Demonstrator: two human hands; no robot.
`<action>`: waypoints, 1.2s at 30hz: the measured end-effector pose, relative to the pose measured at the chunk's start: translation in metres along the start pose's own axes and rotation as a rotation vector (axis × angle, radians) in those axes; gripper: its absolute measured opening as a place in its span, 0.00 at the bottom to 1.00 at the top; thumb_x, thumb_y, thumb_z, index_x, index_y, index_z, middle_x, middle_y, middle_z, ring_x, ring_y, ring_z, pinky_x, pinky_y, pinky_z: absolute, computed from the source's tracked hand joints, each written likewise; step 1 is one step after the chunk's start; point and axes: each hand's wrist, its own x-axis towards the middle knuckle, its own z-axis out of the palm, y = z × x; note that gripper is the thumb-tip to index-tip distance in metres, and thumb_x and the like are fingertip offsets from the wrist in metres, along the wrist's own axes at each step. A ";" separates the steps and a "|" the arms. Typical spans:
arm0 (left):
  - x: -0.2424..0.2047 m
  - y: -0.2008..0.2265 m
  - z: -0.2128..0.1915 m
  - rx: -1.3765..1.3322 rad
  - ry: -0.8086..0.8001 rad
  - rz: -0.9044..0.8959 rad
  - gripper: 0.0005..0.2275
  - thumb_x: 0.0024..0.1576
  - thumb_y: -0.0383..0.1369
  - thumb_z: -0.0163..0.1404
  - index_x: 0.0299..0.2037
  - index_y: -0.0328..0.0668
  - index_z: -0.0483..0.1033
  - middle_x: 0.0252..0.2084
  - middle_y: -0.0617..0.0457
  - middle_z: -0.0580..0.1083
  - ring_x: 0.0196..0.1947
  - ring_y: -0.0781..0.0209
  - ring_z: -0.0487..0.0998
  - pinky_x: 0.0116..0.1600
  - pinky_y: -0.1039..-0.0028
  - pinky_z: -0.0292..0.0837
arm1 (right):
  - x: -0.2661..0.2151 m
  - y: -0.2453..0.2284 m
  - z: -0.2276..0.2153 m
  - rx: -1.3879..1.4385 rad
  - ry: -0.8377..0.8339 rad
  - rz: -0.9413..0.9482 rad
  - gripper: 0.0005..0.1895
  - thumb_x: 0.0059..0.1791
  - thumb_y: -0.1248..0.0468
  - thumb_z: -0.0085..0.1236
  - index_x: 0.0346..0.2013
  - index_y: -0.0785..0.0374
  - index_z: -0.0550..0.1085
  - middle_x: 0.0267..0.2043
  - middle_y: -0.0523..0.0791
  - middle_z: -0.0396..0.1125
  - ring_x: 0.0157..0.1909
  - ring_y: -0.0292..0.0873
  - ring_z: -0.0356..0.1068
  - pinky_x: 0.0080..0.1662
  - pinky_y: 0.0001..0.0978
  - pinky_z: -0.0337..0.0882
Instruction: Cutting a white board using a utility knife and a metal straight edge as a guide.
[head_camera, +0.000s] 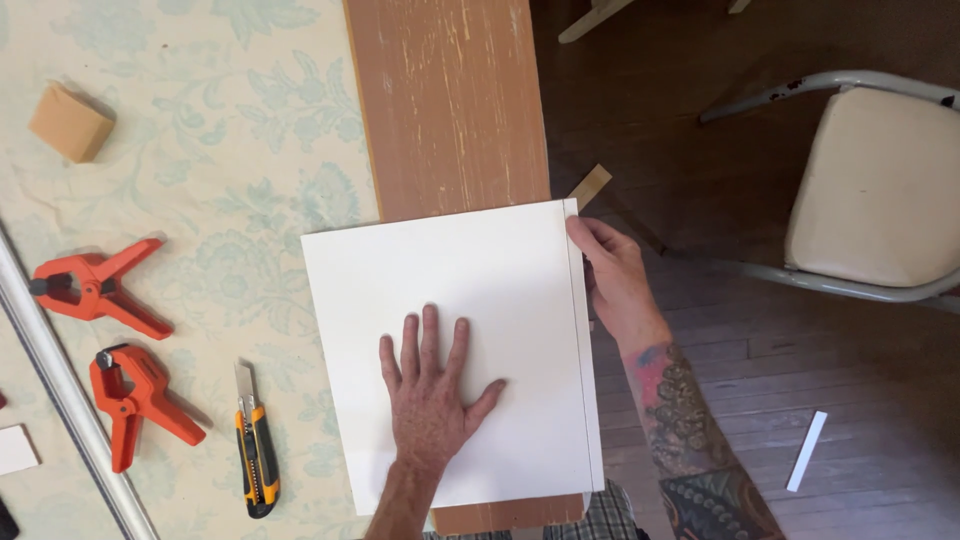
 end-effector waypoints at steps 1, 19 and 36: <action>0.000 0.001 -0.001 0.001 -0.003 -0.006 0.38 0.57 0.66 0.43 0.73 0.54 0.58 0.77 0.40 0.54 0.75 0.38 0.56 0.73 0.36 0.51 | 0.008 0.006 -0.003 0.037 -0.044 -0.037 0.12 0.52 0.60 0.60 0.44 0.65 0.80 0.42 0.43 0.76 0.42 0.38 0.74 0.44 0.27 0.73; -0.018 -0.050 -0.039 -0.075 -0.043 0.045 0.43 0.56 0.66 0.45 0.76 0.50 0.51 0.79 0.44 0.49 0.78 0.41 0.52 0.75 0.38 0.45 | -0.076 0.040 -0.028 -0.637 0.086 -0.383 0.11 0.50 0.61 0.60 0.46 0.57 0.82 0.47 0.40 0.78 0.49 0.34 0.74 0.53 0.25 0.71; -0.052 0.009 -0.095 -1.176 0.463 -1.435 0.14 0.59 0.33 0.53 0.53 0.40 0.72 0.49 0.49 0.76 0.44 0.61 0.75 0.44 0.73 0.73 | -0.208 0.083 0.056 -0.505 -0.329 -0.104 0.25 0.50 0.54 0.54 0.63 0.51 0.70 0.61 0.40 0.75 0.60 0.39 0.76 0.59 0.33 0.78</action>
